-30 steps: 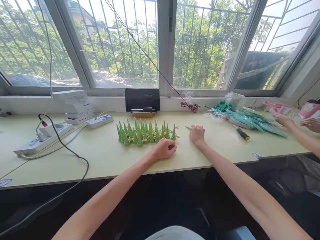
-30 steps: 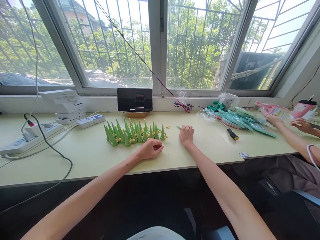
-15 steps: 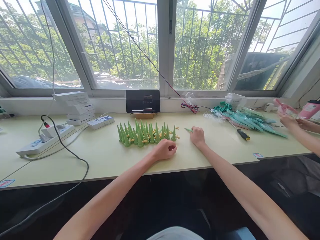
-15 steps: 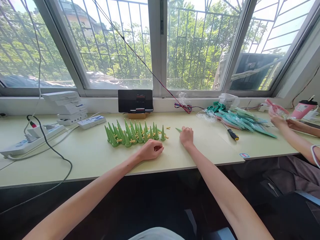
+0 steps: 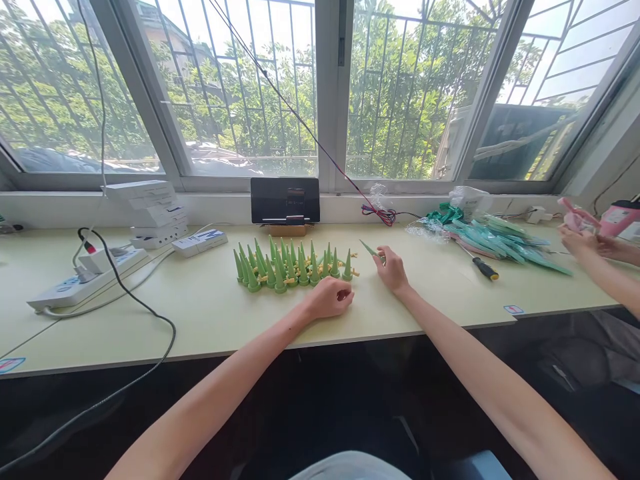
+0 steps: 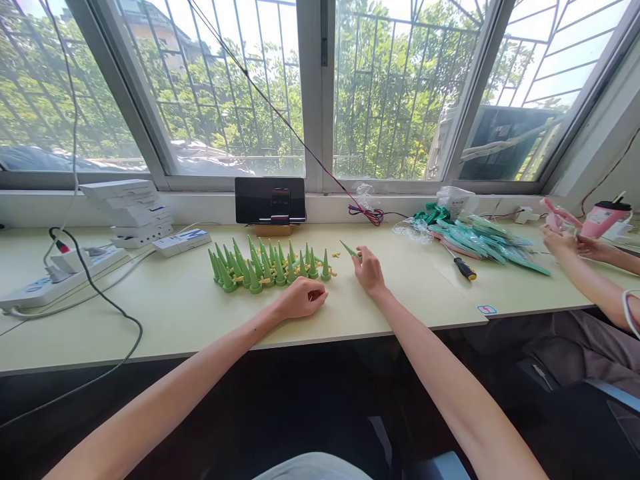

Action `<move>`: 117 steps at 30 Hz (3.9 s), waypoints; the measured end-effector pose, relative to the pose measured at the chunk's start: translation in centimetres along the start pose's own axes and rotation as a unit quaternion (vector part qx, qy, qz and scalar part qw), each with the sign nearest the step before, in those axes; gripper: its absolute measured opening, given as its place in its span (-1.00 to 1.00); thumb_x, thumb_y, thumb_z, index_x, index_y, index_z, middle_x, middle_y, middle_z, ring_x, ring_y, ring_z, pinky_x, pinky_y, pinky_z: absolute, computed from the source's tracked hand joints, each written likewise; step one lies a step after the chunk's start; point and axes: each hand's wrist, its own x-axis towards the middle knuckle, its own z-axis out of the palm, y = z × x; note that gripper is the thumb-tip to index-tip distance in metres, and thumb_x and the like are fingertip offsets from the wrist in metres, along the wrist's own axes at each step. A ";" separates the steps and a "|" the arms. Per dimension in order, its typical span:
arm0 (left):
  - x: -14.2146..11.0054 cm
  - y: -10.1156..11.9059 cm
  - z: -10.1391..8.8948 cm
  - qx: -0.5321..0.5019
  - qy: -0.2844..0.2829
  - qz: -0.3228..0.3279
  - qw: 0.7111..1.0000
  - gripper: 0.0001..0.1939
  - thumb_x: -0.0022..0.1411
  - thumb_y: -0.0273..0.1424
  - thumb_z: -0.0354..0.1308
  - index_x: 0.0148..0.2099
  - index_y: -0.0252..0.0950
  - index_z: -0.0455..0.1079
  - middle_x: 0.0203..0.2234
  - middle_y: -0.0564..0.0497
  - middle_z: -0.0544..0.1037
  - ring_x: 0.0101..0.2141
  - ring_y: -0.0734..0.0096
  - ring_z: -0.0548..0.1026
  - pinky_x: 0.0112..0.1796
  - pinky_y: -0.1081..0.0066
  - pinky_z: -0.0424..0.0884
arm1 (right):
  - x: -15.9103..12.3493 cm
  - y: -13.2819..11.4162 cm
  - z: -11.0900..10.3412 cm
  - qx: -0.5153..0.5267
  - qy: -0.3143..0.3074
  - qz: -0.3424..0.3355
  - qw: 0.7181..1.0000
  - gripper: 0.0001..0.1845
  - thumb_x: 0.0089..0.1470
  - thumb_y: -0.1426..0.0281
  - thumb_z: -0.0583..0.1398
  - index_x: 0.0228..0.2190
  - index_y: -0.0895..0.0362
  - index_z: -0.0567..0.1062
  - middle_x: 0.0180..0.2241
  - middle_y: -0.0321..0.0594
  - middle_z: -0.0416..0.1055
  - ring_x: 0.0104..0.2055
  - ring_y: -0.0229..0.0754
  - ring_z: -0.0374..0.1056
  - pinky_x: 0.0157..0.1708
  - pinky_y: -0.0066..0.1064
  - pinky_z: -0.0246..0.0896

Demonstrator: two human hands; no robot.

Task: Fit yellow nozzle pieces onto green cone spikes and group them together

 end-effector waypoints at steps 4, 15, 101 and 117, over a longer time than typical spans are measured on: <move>0.1 0.0 0.0 -0.002 0.020 -0.011 1.000 -0.74 0.21 -0.43 0.04 -0.54 -0.32 0.30 -0.67 0.10 0.34 -0.61 0.56 0.23 -0.46 0.49 0.16 | -0.5 -0.9 0.1 0.050 0.033 -0.009 0.998 -0.71 0.18 0.26 0.11 -0.13 0.18 0.36 -0.29 -0.07 0.45 -0.25 -0.08 0.40 -0.21 -0.23 0.32; 0.7 -0.1 -0.1 -0.072 0.142 -0.092 0.983 -0.73 0.36 -0.20 0.00 -0.17 -0.31 0.36 -0.56 0.15 0.36 -0.69 0.68 0.18 -0.58 0.56 0.12 | -3.2 -5.8 -0.4 0.073 0.056 -0.137 0.986 -0.85 0.22 0.30 0.11 -0.16 0.06 0.32 -0.24 -0.15 0.37 -0.17 -0.10 0.38 -0.13 -0.21 0.34; 0.8 -0.9 0.1 -0.115 0.170 -0.096 0.974 -0.74 0.38 -0.24 -0.07 -0.32 -0.29 0.19 -0.55 0.10 0.30 -0.58 0.52 0.27 -0.50 0.48 0.24 | 1.2 -2.1 3.6 -0.094 -0.136 0.051 0.985 -0.54 0.17 0.51 0.02 0.10 0.15 0.37 0.08 0.01 0.30 -0.02 -0.08 0.33 -0.04 -0.31 0.24; 0.8 -0.6 -0.1 -0.094 0.155 -0.102 0.978 -0.68 0.37 -0.23 -0.09 -0.42 -0.25 0.07 -0.57 0.11 0.23 -0.57 0.52 0.20 -0.51 0.46 0.16 | 2.1 -1.1 4.9 -0.091 -0.172 -0.027 0.980 -0.63 0.23 0.53 -0.01 -0.09 0.08 0.52 0.01 -0.15 0.45 -0.13 -0.09 0.30 -0.08 -0.23 0.17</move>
